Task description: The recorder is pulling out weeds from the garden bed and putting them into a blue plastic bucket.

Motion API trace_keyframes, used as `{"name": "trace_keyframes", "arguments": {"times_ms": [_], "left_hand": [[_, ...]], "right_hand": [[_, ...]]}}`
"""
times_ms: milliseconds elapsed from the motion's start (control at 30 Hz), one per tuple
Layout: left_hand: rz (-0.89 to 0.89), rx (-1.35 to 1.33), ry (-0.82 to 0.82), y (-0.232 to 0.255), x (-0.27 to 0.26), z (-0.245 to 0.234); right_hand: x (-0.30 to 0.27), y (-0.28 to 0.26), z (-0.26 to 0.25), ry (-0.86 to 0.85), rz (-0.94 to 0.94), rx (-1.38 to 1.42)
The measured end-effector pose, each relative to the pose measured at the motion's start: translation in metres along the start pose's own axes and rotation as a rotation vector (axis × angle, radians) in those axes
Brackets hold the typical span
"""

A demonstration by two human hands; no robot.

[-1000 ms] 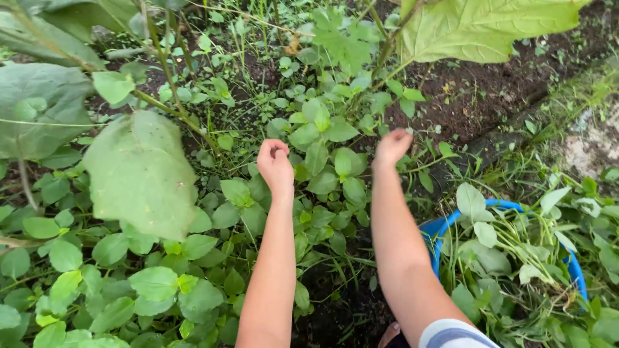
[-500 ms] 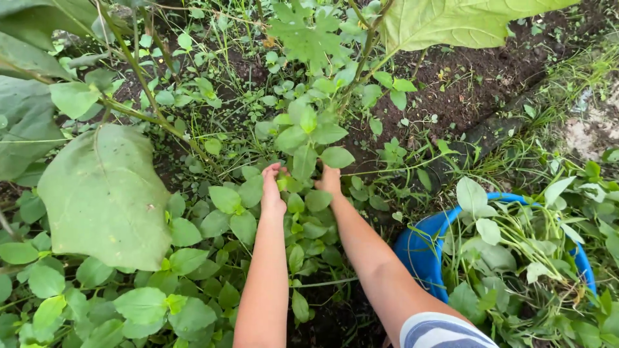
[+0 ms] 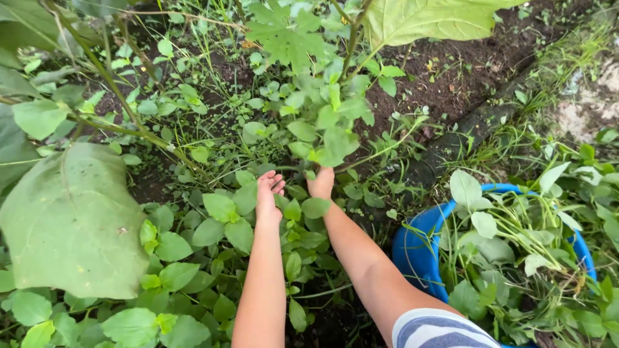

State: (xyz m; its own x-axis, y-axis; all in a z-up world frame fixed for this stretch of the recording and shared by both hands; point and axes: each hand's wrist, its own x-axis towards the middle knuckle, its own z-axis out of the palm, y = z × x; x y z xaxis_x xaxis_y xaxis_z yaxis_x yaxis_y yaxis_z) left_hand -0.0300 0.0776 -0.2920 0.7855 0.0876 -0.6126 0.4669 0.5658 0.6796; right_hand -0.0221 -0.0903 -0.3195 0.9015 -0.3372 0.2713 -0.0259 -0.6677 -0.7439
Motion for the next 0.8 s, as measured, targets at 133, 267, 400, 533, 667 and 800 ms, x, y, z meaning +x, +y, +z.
{"name": "trace_keyframes", "arguments": {"times_ms": [133, 267, 400, 533, 667, 800], "left_hand": [[0.023, 0.136, 0.013, -0.010, -0.005, 0.007], [-0.002, 0.201, 0.040, -0.027, -0.011, 0.006], [-0.030, 0.239, 0.066, -0.046, -0.001, -0.001], [0.098, 0.309, 0.038, -0.075, 0.031, -0.017], [0.133, 0.194, 0.002, -0.077, 0.044, -0.015], [0.160, 0.044, -0.049, -0.090, 0.052, -0.015]], "right_hand": [[0.000, 0.006, -0.018, -0.160, 0.126, -0.029], [0.003, -0.004, -0.028, -0.423, 0.264, -0.096], [0.002, 0.000, -0.019, -0.405, 0.101, -0.135], [-0.011, 0.024, 0.007, -0.285, -0.039, -0.090], [-0.049, 0.053, 0.041, -0.336, 0.033, -0.105], [-0.044, 0.051, 0.027, -0.385, 0.122, -0.064]]}}
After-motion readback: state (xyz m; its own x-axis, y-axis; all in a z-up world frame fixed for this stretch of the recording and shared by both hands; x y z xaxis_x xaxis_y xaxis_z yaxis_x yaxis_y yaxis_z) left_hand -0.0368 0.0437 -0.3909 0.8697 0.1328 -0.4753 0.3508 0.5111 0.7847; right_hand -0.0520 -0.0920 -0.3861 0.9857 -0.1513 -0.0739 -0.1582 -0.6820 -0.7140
